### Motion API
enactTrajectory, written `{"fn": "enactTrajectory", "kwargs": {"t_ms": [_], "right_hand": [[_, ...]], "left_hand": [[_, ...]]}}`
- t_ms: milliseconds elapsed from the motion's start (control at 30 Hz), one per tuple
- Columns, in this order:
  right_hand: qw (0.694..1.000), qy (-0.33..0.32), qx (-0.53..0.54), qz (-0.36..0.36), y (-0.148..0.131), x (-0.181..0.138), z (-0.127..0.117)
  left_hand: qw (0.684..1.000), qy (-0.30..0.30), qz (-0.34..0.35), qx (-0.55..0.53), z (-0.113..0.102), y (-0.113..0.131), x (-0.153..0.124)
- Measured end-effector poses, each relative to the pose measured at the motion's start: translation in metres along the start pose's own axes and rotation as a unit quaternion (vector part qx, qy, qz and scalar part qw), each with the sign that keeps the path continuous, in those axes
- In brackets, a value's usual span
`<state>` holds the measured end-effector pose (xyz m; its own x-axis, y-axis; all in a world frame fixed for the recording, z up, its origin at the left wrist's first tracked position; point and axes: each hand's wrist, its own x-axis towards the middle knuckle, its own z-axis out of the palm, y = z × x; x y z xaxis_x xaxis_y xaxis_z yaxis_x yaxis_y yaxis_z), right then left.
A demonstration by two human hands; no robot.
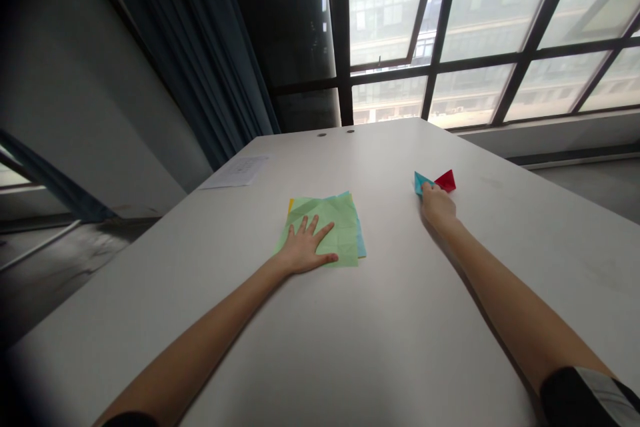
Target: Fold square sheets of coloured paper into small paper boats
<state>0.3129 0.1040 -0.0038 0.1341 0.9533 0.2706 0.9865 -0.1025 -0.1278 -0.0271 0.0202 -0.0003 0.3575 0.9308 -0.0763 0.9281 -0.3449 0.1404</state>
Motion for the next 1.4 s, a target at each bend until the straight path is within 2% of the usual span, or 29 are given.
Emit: {"fn": "enactTrajectory", "kwargs": {"t_ms": [200,367,500,567,633,667,767,867,1000,1167,1233,1400], "right_hand": [[0.999,0.001,0.049,-0.006,-0.007,0.003,-0.007],[0.985,-0.014,0.156,-0.078,-0.039,-0.003,-0.030],[0.954,-0.048,0.227,-0.190,-0.076,-0.026,-0.055],[0.933,-0.066,0.266,-0.232,-0.092,-0.040,-0.066],[0.915,-0.074,0.295,-0.265,-0.105,-0.054,-0.073],[0.906,-0.080,0.306,-0.281,-0.110,-0.060,-0.075],[0.881,-0.098,0.334,-0.321,-0.120,-0.073,-0.077],[0.867,-0.123,0.355,-0.326,-0.124,-0.078,-0.075],[0.880,-0.145,0.323,-0.316,-0.126,-0.081,-0.076],[0.878,-0.159,0.320,-0.318,-0.125,-0.080,-0.078],[0.866,-0.180,0.347,-0.311,-0.123,-0.079,-0.078],[0.813,-0.258,0.427,-0.300,-0.117,-0.074,-0.075]], "left_hand": [[1.000,-0.018,-0.016,-0.007,-0.006,0.001,0.000],[0.999,-0.010,-0.014,-0.030,-0.011,0.000,0.000],[0.995,0.073,-0.035,-0.054,-0.019,0.005,0.001],[0.985,0.128,-0.030,-0.109,-0.025,0.010,0.002],[0.961,0.158,0.005,-0.227,-0.028,0.016,0.003],[0.939,0.156,0.026,-0.304,-0.029,0.019,0.004],[0.848,0.130,0.067,-0.509,-0.029,0.028,0.007],[0.792,0.122,0.073,-0.594,-0.027,0.033,0.009],[0.759,0.093,0.092,-0.637,-0.026,0.037,0.009],[0.747,0.085,0.094,-0.652,-0.025,0.036,0.008],[0.738,0.075,0.090,-0.664,-0.026,0.037,0.007],[0.723,0.031,0.076,-0.686,-0.029,0.039,0.003]]}}
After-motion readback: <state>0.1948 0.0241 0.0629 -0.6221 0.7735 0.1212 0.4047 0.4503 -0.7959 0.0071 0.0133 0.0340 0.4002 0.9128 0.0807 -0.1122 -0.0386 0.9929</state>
